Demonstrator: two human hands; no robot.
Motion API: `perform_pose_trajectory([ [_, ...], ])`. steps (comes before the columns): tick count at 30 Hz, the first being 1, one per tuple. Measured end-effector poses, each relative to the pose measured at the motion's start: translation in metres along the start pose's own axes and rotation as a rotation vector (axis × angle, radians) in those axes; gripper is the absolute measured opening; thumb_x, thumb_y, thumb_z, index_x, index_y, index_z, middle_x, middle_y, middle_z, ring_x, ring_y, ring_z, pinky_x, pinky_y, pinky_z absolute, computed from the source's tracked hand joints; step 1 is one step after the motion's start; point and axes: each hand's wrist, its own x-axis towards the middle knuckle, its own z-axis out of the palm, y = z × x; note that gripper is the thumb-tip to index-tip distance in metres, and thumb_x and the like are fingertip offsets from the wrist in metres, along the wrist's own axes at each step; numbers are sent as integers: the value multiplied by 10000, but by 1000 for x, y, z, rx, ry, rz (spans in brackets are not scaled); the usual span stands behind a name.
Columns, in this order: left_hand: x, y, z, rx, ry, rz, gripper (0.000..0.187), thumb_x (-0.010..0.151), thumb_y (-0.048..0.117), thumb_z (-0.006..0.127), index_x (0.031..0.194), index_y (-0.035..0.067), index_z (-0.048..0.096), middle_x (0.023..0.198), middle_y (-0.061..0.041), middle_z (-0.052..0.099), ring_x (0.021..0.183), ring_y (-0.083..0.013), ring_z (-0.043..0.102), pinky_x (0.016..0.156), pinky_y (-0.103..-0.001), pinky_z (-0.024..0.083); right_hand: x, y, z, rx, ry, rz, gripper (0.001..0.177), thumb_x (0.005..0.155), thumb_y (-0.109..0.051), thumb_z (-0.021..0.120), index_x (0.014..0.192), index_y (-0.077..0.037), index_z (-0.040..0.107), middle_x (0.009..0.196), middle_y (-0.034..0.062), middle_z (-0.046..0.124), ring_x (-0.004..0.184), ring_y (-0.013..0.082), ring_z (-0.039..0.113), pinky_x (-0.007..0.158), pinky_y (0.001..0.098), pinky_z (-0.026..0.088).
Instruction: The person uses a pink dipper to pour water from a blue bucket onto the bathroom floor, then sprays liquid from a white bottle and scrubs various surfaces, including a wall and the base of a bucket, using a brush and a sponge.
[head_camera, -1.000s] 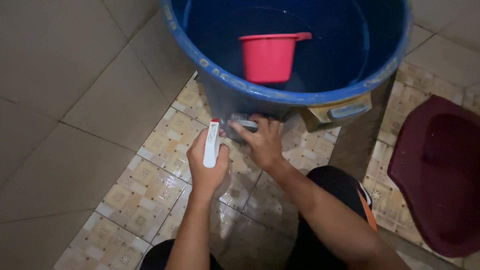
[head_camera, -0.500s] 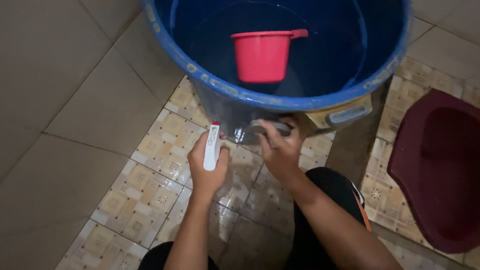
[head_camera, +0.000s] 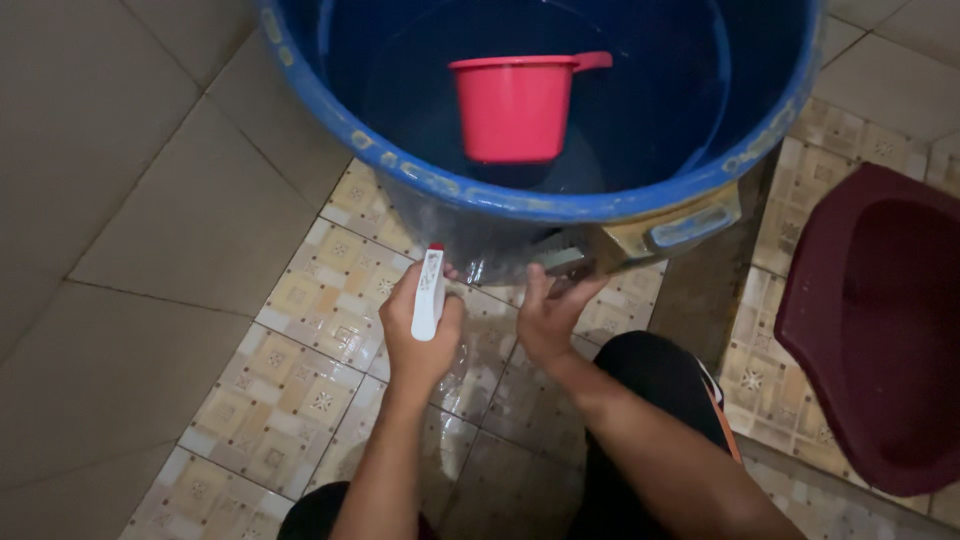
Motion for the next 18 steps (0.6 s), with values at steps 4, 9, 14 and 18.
perform_pose_trajectory([
  [4,-1,-3,-1,-12,-2,-4,310,813,-18,623,1120,-17,674,986,-96,754,898,-171,732,839,-303,573,3,-9,3,96,14,17,923,1068,-121,592,1628,-58,-139,1655,231,196,1518,346,315,1280,441,267],
  [9,2,-8,5,-60,-14,25,337,812,-40,618,1146,-33,661,1006,-102,744,934,-173,726,861,-298,566,7,-21,1,-443,-31,-210,845,911,-158,834,1521,-46,260,1420,216,375,1347,345,437,1169,469,366],
  [14,2,-10,19,-123,-26,7,340,814,-31,634,1153,-40,657,1024,-110,745,961,-175,729,871,-296,570,18,-28,-2,-592,-142,-454,746,834,-160,885,1434,-135,442,1345,194,382,1273,338,441,1108,440,397],
  [18,2,-6,18,-68,-33,-12,317,815,-30,632,1129,-33,675,1004,-110,762,942,-174,751,865,-298,586,15,-14,-1,-464,-28,-338,827,914,-185,813,1503,-25,255,1368,204,349,1322,362,400,1154,490,324],
])
